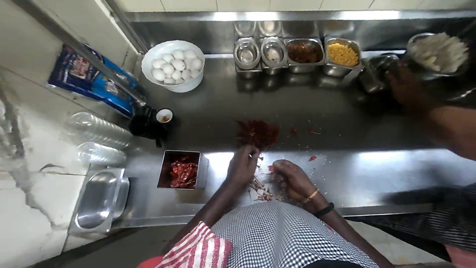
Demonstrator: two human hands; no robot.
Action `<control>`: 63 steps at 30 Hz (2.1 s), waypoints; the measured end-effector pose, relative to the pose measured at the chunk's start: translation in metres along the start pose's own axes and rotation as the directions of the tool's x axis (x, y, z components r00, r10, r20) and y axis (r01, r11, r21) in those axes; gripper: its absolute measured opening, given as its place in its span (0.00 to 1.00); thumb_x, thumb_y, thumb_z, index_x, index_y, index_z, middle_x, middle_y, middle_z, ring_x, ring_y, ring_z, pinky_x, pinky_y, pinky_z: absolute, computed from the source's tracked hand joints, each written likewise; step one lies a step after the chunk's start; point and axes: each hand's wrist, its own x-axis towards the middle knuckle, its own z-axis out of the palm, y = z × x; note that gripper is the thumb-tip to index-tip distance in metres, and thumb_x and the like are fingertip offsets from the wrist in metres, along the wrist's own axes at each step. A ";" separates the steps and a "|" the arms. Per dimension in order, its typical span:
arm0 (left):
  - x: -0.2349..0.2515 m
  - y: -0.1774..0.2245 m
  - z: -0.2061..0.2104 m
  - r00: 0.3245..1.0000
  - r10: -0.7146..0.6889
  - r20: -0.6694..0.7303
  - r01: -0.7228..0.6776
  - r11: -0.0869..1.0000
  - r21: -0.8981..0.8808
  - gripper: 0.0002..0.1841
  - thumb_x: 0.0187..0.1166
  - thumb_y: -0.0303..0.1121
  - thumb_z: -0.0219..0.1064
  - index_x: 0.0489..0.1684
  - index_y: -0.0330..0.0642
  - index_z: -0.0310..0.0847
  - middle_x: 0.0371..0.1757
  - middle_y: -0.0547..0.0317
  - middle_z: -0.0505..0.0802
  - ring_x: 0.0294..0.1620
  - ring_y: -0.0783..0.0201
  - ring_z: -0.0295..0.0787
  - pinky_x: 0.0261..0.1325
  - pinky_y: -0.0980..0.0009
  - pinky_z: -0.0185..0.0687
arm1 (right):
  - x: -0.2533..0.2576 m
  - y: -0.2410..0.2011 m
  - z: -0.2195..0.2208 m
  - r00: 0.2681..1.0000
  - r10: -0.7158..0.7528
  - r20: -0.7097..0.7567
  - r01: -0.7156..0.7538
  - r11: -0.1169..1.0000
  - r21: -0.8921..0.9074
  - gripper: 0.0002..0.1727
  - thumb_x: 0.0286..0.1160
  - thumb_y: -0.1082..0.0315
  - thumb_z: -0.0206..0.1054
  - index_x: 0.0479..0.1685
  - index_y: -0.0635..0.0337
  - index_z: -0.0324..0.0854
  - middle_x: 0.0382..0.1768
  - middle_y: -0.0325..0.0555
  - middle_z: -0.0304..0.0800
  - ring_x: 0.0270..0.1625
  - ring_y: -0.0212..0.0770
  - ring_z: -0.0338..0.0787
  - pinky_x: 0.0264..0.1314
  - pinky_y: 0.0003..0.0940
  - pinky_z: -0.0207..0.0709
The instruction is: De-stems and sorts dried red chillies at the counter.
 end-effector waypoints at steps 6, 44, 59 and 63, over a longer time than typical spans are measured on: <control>0.044 0.001 -0.016 0.995 -0.102 -0.011 0.091 0.829 0.552 0.20 0.85 0.46 0.62 0.58 0.40 0.88 0.54 0.40 0.93 0.60 0.38 0.90 0.64 0.37 0.81 | 0.001 -0.001 -0.008 0.973 0.195 0.125 -0.224 0.927 0.301 0.22 0.92 0.51 0.50 0.28 0.51 0.75 0.22 0.37 0.80 0.21 0.31 0.82 0.20 0.23 0.77; -0.029 0.036 -0.040 0.837 0.281 0.469 -0.425 0.874 0.235 0.09 0.85 0.34 0.67 0.48 0.40 0.91 0.51 0.49 0.93 0.58 0.48 0.89 0.67 0.46 0.80 | -0.013 -0.027 0.014 0.945 -0.113 0.307 0.321 0.138 -0.937 0.12 0.81 0.56 0.69 0.50 0.52 0.92 0.48 0.45 0.93 0.49 0.45 0.92 0.55 0.52 0.85; -0.050 -0.015 -0.008 0.963 0.265 0.048 -0.234 0.912 -0.336 0.13 0.89 0.37 0.60 0.54 0.45 0.91 0.54 0.62 0.92 0.58 0.68 0.86 0.66 0.68 0.82 | -0.008 0.001 0.020 0.998 0.044 0.042 -0.046 0.998 0.036 0.10 0.88 0.61 0.56 0.49 0.52 0.80 0.29 0.39 0.85 0.24 0.30 0.82 0.24 0.24 0.77; -0.035 -0.002 -0.006 0.846 0.519 0.122 -0.526 0.850 0.023 0.19 0.84 0.50 0.65 0.66 0.57 0.89 0.62 0.58 0.88 0.65 0.56 0.81 0.70 0.52 0.74 | -0.001 0.010 0.018 0.940 0.218 0.264 -0.297 0.901 0.315 0.20 0.89 0.51 0.52 0.42 0.53 0.85 0.33 0.42 0.88 0.32 0.35 0.87 0.34 0.30 0.84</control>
